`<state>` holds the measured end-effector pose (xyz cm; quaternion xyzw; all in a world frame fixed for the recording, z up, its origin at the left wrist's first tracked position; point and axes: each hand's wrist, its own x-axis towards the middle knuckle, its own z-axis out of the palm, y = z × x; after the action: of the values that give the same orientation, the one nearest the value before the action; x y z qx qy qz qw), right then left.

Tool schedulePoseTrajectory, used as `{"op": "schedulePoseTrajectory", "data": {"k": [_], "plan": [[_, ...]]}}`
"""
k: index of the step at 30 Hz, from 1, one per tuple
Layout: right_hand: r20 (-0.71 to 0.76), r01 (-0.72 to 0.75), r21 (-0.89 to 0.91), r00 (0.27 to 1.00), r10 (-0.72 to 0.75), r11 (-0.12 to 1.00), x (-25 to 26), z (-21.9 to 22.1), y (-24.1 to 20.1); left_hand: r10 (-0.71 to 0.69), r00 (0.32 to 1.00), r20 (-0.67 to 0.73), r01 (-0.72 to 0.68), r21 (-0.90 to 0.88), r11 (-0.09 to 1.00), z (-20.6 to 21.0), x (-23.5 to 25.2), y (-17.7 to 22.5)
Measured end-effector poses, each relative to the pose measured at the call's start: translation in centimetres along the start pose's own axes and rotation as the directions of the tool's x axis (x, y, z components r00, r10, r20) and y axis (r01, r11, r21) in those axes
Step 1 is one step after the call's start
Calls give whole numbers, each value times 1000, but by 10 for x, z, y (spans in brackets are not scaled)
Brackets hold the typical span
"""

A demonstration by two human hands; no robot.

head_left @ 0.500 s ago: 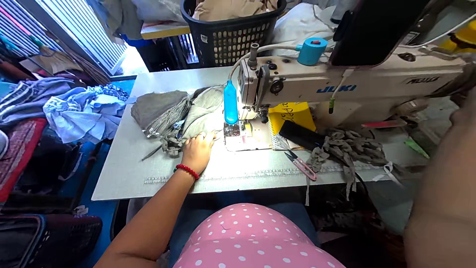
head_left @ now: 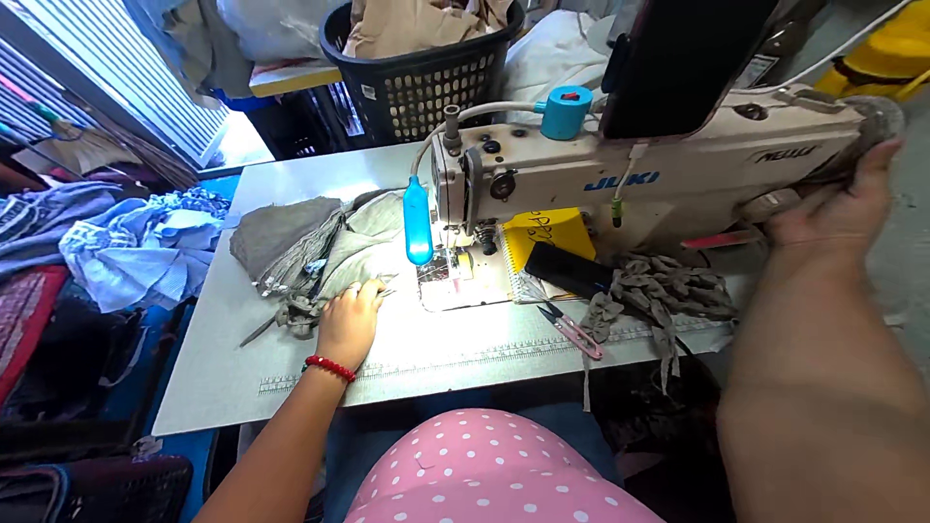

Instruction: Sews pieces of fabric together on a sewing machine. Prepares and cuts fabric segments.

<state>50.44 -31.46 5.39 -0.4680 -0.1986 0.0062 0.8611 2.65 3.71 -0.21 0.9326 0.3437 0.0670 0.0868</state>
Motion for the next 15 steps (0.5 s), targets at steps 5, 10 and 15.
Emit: {"op": "schedulePoseTrajectory", "data": {"k": [5,10,15], "plan": [[-239,-99,-257,970,36,961,-13,10,-25,33,999,-41,-32,12,999,-5,-16,-13],[-286,-154,-694,955,-74,704,-29,-8,-50,95,993,-66,-91,58,994,-11,-30,-14],[-117,-29,-863,983,-144,505,-130,25,-48,163,987,2,-163,81,983,-17,-34,-3]]}}
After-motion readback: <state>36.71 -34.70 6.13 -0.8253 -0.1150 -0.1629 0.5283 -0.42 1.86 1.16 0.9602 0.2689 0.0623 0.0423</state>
